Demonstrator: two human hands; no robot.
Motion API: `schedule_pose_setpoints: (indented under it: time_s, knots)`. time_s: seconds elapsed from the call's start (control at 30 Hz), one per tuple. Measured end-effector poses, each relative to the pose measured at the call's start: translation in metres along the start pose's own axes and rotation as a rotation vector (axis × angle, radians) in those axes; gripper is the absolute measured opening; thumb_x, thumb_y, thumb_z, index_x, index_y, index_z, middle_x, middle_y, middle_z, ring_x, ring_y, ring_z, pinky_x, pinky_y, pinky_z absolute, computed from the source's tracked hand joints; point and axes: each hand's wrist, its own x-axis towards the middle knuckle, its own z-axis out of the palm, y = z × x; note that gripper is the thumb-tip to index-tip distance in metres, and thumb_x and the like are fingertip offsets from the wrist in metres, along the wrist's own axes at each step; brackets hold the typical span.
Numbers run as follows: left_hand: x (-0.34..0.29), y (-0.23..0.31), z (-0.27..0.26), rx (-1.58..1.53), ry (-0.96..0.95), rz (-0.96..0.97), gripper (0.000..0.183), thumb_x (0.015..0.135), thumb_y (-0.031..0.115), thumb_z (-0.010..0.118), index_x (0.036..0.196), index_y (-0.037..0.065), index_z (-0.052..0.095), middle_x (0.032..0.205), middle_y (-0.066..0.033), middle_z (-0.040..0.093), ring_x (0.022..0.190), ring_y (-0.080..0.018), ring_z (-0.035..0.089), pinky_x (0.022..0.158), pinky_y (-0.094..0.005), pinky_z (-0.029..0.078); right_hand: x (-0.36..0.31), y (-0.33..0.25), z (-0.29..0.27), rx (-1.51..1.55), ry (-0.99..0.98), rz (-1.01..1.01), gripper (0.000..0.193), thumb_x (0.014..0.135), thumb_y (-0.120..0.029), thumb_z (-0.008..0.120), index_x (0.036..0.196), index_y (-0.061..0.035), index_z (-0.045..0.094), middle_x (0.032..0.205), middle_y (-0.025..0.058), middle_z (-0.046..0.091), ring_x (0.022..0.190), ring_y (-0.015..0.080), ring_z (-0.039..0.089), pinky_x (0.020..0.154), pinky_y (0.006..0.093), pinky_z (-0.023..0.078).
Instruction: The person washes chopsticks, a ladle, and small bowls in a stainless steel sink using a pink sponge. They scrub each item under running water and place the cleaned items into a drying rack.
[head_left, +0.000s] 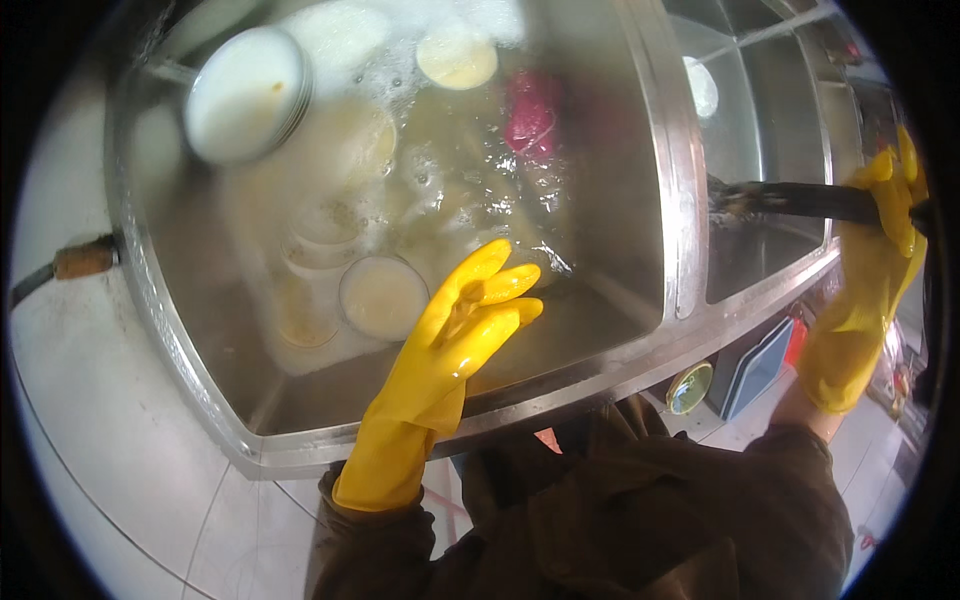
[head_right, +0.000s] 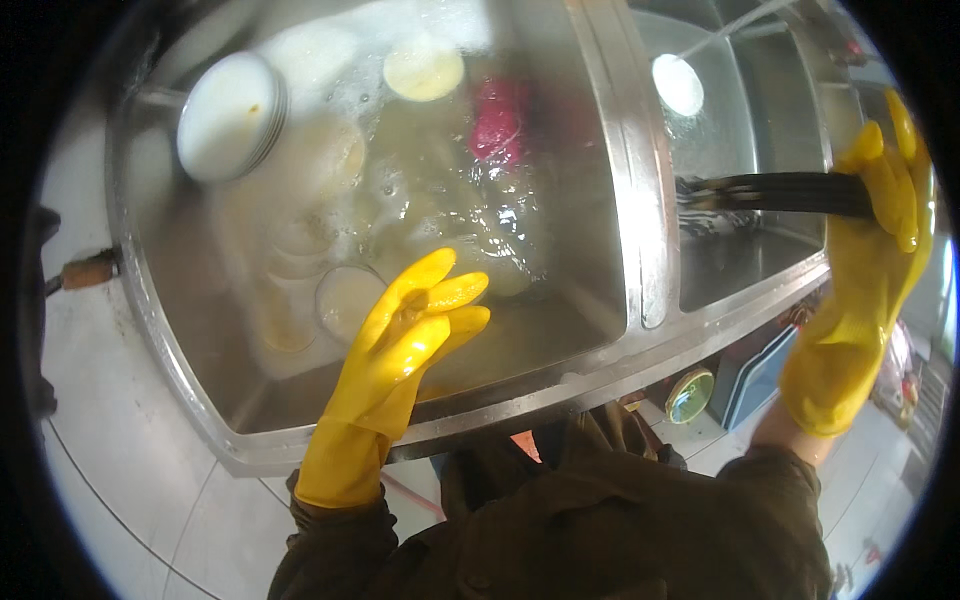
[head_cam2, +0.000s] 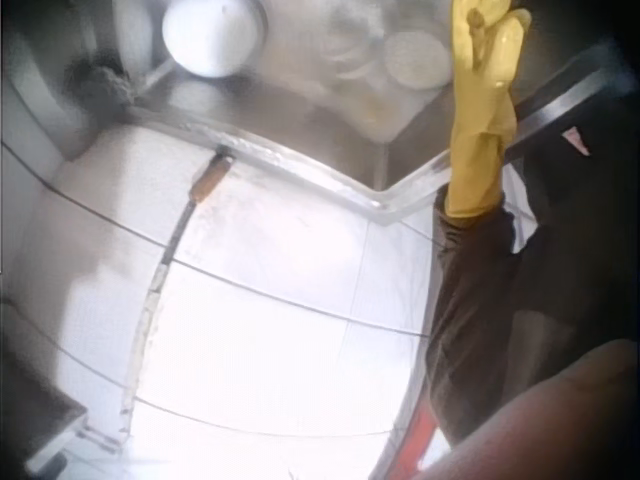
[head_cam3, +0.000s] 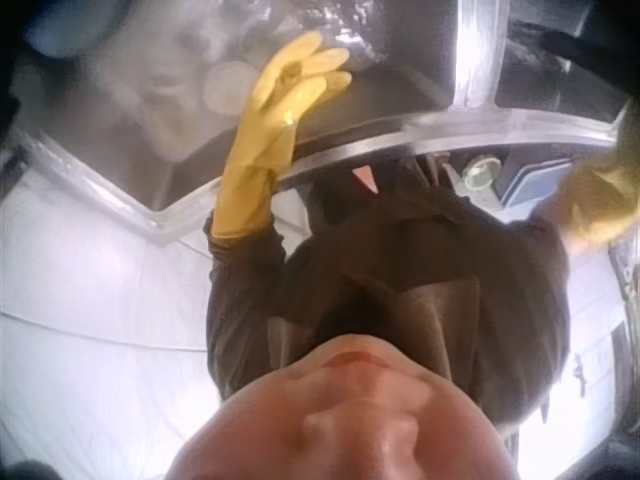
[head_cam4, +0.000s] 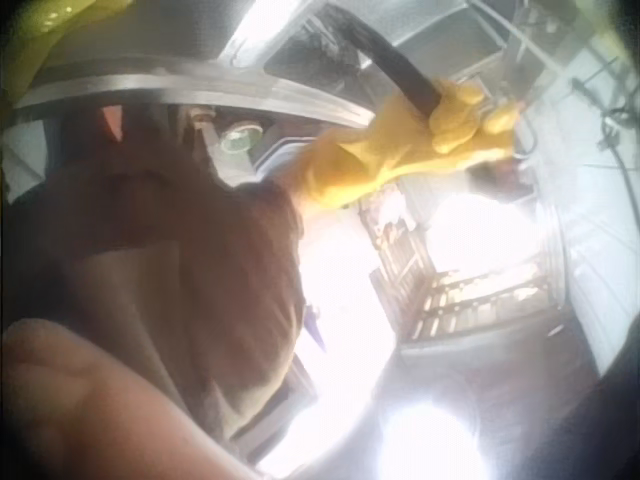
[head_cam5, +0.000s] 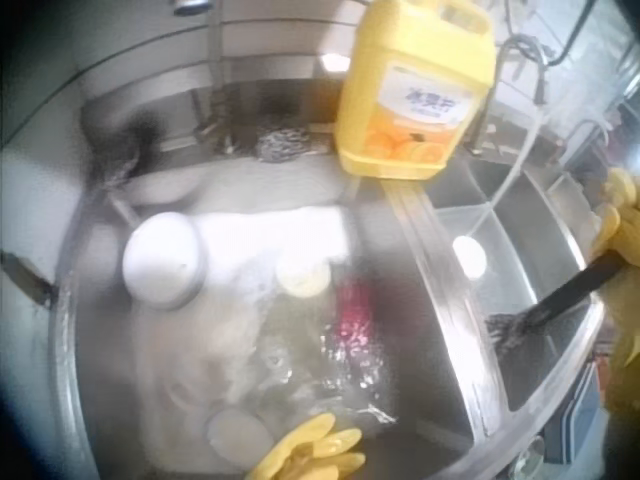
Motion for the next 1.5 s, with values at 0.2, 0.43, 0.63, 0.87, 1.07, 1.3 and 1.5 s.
schedule_pose_setpoints:
  time_s: [0.2,0.43,0.63,0.87,1.07,1.3,1.5]
  knots:
    - [0.002,0.0,-0.003,-0.144,0.019,-0.059,0.057,0.101,0.002,0.059,0.156,0.005,0.041,0.145,-0.0193,0.058,0.124,-0.0279,0.063,0.11,-0.0383,0.045,-0.001,0.072,-0.047,-0.237,-0.611,0.267,0.048,0.108,-0.033,0.056,0.142,0.001,0.059,0.136,0.0184,0.065,0.122,0.0235,0.066,0.108,0.0344,0.046]
    - [0.005,-0.002,-0.004,-0.112,0.082,-0.044,0.055,0.102,0.015,0.061,0.152,0.003,0.045,0.141,-0.021,0.061,0.123,-0.0321,0.064,0.113,-0.0457,0.045,-0.094,0.037,0.094,-0.342,-0.49,-0.016,0.04,0.1,-0.011,0.068,0.138,-0.0019,0.063,0.142,0.0113,0.065,0.128,0.0209,0.062,0.11,0.0341,0.046]
    - [0.008,0.005,-0.002,-0.138,0.134,-0.064,0.06,0.1,0.02,0.064,0.153,0.002,0.044,0.143,-0.0233,0.058,0.127,-0.0341,0.06,0.115,-0.0453,0.043,-0.169,0.052,0.238,-0.621,-1.203,0.265,0.047,0.101,-0.034,0.059,0.141,-0.0078,0.061,0.133,0.0194,0.067,0.1,0.032,0.073,0.096,0.0396,0.053]
    - [0.009,-0.003,-0.015,-0.194,0.095,-0.033,0.057,0.103,0.015,0.065,0.154,0.001,0.042,0.144,-0.0209,0.057,0.124,-0.0274,0.062,0.11,-0.0396,0.047,-0.188,0.132,0.294,-1.232,-1.394,0.347,0.037,0.097,-0.021,0.057,0.128,-0.0033,0.069,0.135,0.0228,0.065,0.121,0.0386,0.066,0.098,0.0476,0.055]
    - [0.01,-0.003,-0.016,-0.231,0.091,-0.008,0.059,0.103,0.017,0.066,0.154,0.001,0.041,0.143,-0.0205,0.058,0.124,-0.0268,0.062,0.11,-0.0382,0.047,-0.188,0.149,0.297,-1.303,-1.154,0.614,0.036,0.094,-0.021,0.064,0.128,-0.0079,0.072,0.131,0.0184,0.07,0.123,0.0347,0.068,0.099,0.0449,0.055]
    - [0.01,0.002,-0.016,-0.259,0.139,-0.029,0.059,0.102,0.015,0.065,0.154,-0.001,0.04,0.141,-0.0202,0.058,0.125,-0.0265,0.061,0.11,-0.0377,0.047,-0.166,0.136,0.251,-0.839,-1.243,0.796,0.033,0.097,-0.03,0.058,0.113,-0.0023,0.067,0.084,0.0113,0.077,0.082,0.023,0.073,0.075,0.036,0.055]
    - [0.011,0.001,-0.014,-0.275,0.161,0.005,0.055,0.102,0.01,0.064,0.151,-0.002,0.042,0.138,-0.0204,0.059,0.123,-0.0254,0.061,0.111,-0.0397,0.049,-0.176,0.117,0.247,-0.885,-0.982,0.79,0.049,0.096,-0.039,0.061,0.126,-0.0005,0.064,0.088,0.0125,0.078,0.084,0.0233,0.075,0.078,0.0353,0.056]
